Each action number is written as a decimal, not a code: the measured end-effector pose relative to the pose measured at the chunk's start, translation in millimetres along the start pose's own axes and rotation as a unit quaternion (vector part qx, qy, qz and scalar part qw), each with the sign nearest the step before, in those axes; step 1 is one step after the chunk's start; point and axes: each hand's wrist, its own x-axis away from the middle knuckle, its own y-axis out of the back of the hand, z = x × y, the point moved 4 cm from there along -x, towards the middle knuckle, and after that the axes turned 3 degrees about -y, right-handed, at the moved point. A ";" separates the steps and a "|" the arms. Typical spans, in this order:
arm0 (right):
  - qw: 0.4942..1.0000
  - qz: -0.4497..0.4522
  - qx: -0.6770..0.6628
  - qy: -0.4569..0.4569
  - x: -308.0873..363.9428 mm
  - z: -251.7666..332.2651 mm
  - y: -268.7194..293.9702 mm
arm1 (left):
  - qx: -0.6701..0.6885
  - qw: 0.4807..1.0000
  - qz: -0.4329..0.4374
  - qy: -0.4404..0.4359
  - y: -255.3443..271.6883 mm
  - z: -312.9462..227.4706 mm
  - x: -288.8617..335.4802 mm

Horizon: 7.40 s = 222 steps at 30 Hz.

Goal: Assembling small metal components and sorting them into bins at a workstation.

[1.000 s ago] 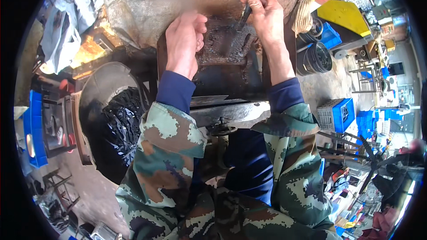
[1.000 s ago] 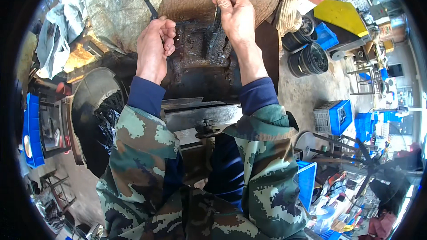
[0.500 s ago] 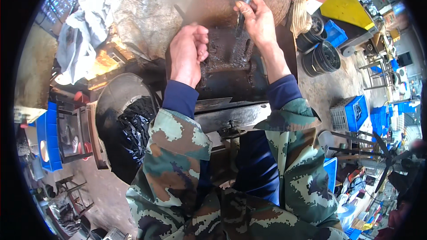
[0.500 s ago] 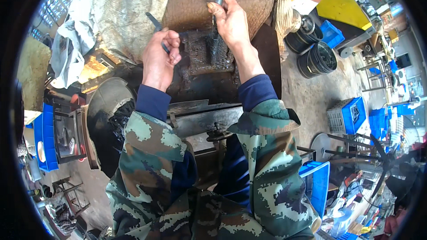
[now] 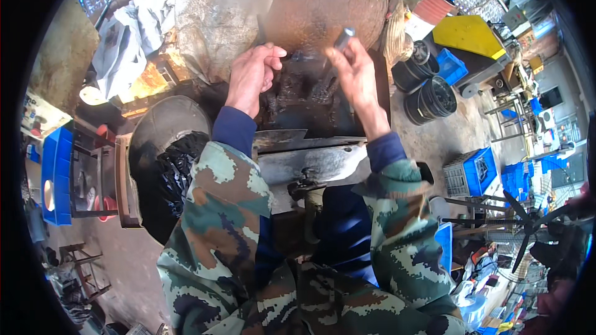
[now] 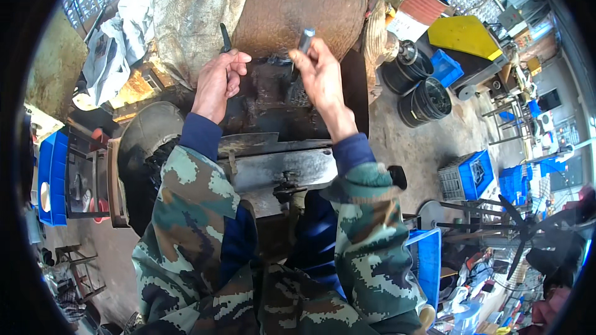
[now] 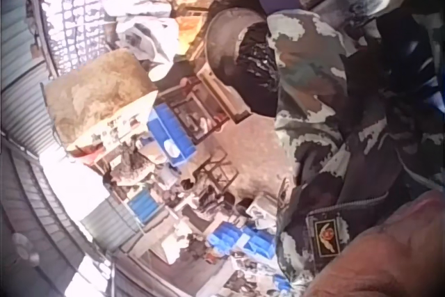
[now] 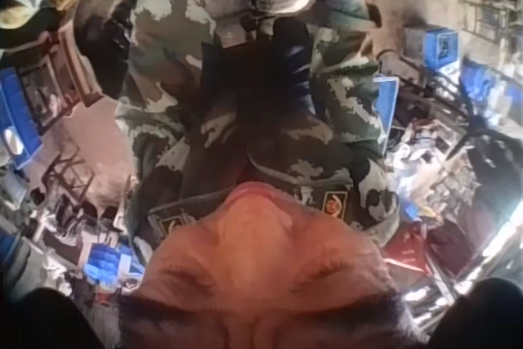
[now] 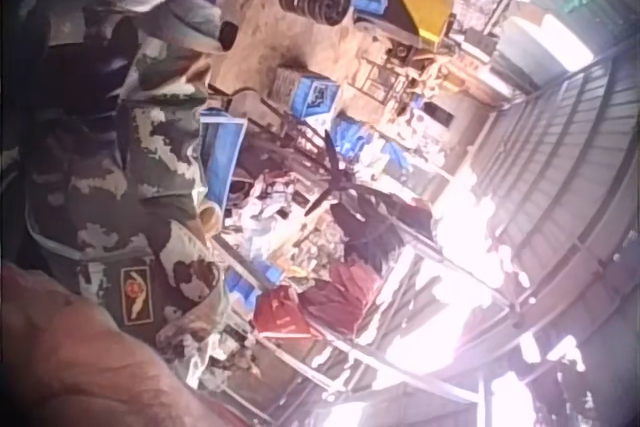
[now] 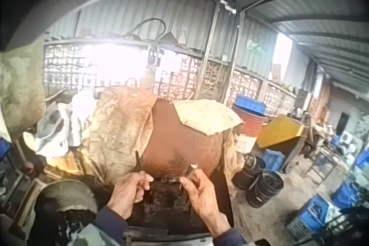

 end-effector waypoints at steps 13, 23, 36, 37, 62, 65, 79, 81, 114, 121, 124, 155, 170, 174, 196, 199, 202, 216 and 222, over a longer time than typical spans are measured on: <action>0.899 0.253 0.298 0.197 138.3 33.6 34.3 | -0.470 0.871 0.018 -0.141 -1.3 38.6 -6.2; 0.915 0.339 0.207 0.079 136.7 20.4 41.9 | -0.625 0.763 0.161 -0.041 13.9 79.5 -10.7; 0.973 0.050 -0.124 -0.187 73.9 -16.5 24.3 | -0.374 0.908 0.178 -0.069 -29.3 37.2 6.4; 0.966 0.038 -0.175 -0.185 73.6 -17.4 27.8 | -0.303 0.934 0.189 -0.028 -44.0 38.1 14.5; 0.930 0.003 -0.301 -0.211 87.1 2.1 40.2 | -0.418 0.897 0.143 0.019 14.2 109.8 -33.2; 0.929 0.005 -0.307 -0.205 89.2 3.1 45.4 | -0.447 0.871 0.204 -0.007 3.9 115.7 -32.3; 0.928 0.005 -0.315 -0.198 93.2 3.9 54.3 | -0.411 0.874 0.255 -0.035 -2.8 100.8 -18.7; 0.925 0.012 -0.312 -0.216 95.8 -1.4 59.2 | -0.579 0.768 0.234 -0.138 -22.2 85.4 -10.0; 0.929 0.260 0.242 0.101 149.0 7.4 35.4 | -0.484 0.872 -0.073 -0.017 29.0 54.4 -13.8; 0.995 0.023 0.005 -0.092 84.3 3.7 7.5 | -0.419 0.886 -0.158 -0.119 28.0 50.2 -17.8; 0.999 -0.018 0.009 -0.039 51.8 3.9 -5.4 | -0.403 0.896 -0.149 -0.114 26.6 47.5 -13.2; 0.994 -0.042 0.014 -0.104 -79.5 -66.5 -20.5 | -0.261 0.939 -0.161 -0.152 -11.8 33.2 -2.1; 0.993 -0.035 0.028 -0.113 -85.3 -62.7 -18.1 | -0.605 0.796 0.020 0.016 272.9 8.6 151.2; 0.993 -0.028 0.027 -0.114 -84.2 -68.8 -15.8 | -0.645 0.746 0.049 0.158 336.5 62.5 224.0; 0.994 -0.017 0.010 -0.103 -86.0 -69.1 -12.3 | -0.729 0.651 0.066 0.202 298.7 78.8 254.7; 0.995 -0.012 0.014 -0.102 -86.4 -70.5 -8.7 | -0.709 0.673 0.086 0.192 302.5 86.6 249.1; 0.995 -0.011 0.009 -0.095 -87.4 -71.5 -14.7 | -0.587 0.759 0.113 0.258 355.6 112.7 257.7; 0.996 -0.004 0.000 -0.088 -83.1 -68.4 -14.6 | -0.667 0.711 0.178 0.130 313.4 34.4 239.8; 0.995 -0.005 0.020 -0.099 -84.4 -67.9 -13.7 | -0.653 0.735 0.137 0.119 317.9 2.1 241.2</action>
